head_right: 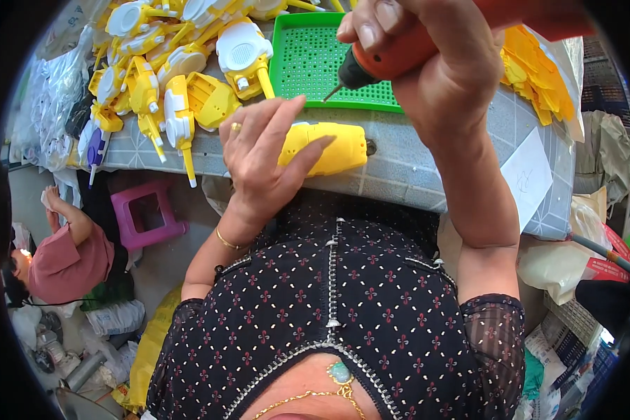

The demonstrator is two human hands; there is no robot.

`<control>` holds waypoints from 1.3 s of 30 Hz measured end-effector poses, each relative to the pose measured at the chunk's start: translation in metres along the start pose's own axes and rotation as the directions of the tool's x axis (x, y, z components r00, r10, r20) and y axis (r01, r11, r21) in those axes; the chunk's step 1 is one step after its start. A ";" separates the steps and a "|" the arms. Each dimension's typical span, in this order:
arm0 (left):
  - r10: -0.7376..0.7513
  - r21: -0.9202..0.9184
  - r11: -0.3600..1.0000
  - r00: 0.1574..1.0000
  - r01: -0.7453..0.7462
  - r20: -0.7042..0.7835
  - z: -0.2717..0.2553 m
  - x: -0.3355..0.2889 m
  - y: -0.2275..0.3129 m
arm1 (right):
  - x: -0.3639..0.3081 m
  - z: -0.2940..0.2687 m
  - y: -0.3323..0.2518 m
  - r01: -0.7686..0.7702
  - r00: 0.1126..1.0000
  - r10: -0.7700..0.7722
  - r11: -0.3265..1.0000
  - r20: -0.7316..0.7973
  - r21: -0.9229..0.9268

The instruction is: Assembling plastic toy walkie-talkies using an electric screwdriver.

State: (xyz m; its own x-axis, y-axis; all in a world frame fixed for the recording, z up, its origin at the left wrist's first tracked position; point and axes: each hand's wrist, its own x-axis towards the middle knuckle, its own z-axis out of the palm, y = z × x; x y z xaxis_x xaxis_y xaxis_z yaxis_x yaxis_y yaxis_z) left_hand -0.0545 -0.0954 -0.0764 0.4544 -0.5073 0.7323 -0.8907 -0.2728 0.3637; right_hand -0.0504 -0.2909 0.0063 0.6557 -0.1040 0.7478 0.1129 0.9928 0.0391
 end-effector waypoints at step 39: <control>-0.092 -0.119 0.989 0.993 0.083 -0.076 0.008 0.011 0.007 | -0.017 0.075 0.033 -0.328 0.792 -0.397 0.365 -0.464 -0.871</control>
State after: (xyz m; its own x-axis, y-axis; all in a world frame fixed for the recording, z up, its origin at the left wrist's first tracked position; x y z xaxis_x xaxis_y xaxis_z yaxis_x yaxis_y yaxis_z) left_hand -0.0557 -0.1093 -0.0699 0.5319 -0.4169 0.7371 -0.8456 -0.2145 0.4888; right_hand -0.1135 -0.2521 0.0446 0.8210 -0.5034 0.2692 0.4766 0.3451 -0.8085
